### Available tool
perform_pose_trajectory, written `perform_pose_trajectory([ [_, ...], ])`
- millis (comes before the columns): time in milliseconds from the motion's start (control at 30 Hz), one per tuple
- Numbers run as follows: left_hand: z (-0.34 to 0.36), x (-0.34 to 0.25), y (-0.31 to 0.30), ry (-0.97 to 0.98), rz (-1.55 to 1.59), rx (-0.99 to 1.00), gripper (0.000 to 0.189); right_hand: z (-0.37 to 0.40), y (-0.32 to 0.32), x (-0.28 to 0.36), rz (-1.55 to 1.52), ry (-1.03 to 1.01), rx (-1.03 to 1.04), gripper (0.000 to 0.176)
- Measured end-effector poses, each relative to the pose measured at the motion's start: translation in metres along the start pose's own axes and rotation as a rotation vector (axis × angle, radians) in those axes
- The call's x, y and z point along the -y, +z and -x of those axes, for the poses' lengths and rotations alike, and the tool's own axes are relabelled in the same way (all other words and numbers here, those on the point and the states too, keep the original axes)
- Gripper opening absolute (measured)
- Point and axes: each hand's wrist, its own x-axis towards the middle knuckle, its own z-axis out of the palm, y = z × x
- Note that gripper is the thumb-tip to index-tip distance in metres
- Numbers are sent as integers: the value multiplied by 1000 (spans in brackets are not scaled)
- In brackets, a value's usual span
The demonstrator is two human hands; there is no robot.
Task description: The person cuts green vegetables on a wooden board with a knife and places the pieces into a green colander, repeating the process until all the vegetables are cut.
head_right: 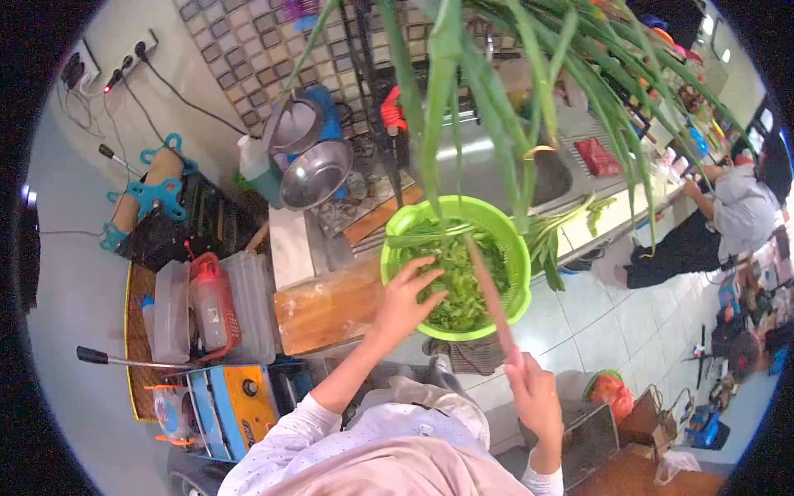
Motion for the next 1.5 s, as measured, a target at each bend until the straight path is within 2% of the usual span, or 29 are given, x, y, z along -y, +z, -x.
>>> perform_pose_trajectory([
  [67, -8, -7, 2, 67, -70, 6, 40, 8, -5, -22, -86, 67, -137, 26],
  [133, -19, -6, 4, 202, -260, -45, 45, 14, -5, -25, -208, 98, -176, 26],
  [167, -26, -4, 3, 210, -257, -43, 45, 16, -2, -26, -258, 97, -200, 26],
  [267, -51, 1, 4, 71, -102, 251, 47, 20, 3, -21, -344, 140, -179, 27],
  [300, -60, 2, 5, 78, -100, 274, 40, 20, 4, -22, -352, 145, -200, 27],
  [367, -76, 16, 11, 312, -396, 184, 30, 18, 6, -23, -235, 53, -165, 34],
  [400, -85, 29, 16, 323, -397, 188, 30, 17, 7, -20, -230, 44, -182, 34],
  [467, -98, 55, 23, 360, -717, 179, 18, 15, 6, -19, -242, 57, -173, 31],
  [500, -99, 58, 20, 363, -720, 177, 18, 15, 6, -18, -248, 73, -158, 27],
  [567, -100, 62, 18, 221, -767, 336, 16, 12, 8, -23, -221, 52, -175, 29],
  [600, -97, 62, 17, 229, -750, 266, 8, 11, 9, -25, -194, 31, -190, 32],
  [733, -94, 54, 6, 191, -643, 270, 9, 11, 13, -29, -229, 60, -215, 32],
  [800, -93, 34, -11, 231, -484, 13, 10, 13, 14, -31, -219, 61, -213, 32],
  [833, -93, 28, -18, 229, -485, 20, 10, 14, 16, -34, -221, 67, -210, 32],
  [933, -87, 17, -48, 246, -529, -171, 10, 11, 22, -37, -251, 91, -204, 31],
  [1033, -65, 8, -77, 232, -566, -111, 10, 6, 26, -27, -281, 105, -152, 30],
  [1067, -53, 12, -83, 241, -549, -175, 9, 3, 28, -23, -287, 98, -121, 31],
  [1133, -20, 6, -106, 134, -544, -190, 9, -3, 31, -18, -287, 90, -71, 31],
  [1200, 16, 6, -119, 31, -534, -198, 10, -10, 35, -12, -174, 0, -20, 31],
  [1300, 71, 17, -127, -145, -535, -325, 10, -19, 43, 3, -164, -104, 42, 32],
  [1367, 101, 46, -122, -330, -461, -306, 11, -26, 48, 11, -132, -143, 141, 33],
  [1500, 116, 61, -111, -404, -400, -208, 11, -37, 71, 24, -21, -294, 281, 39],
])
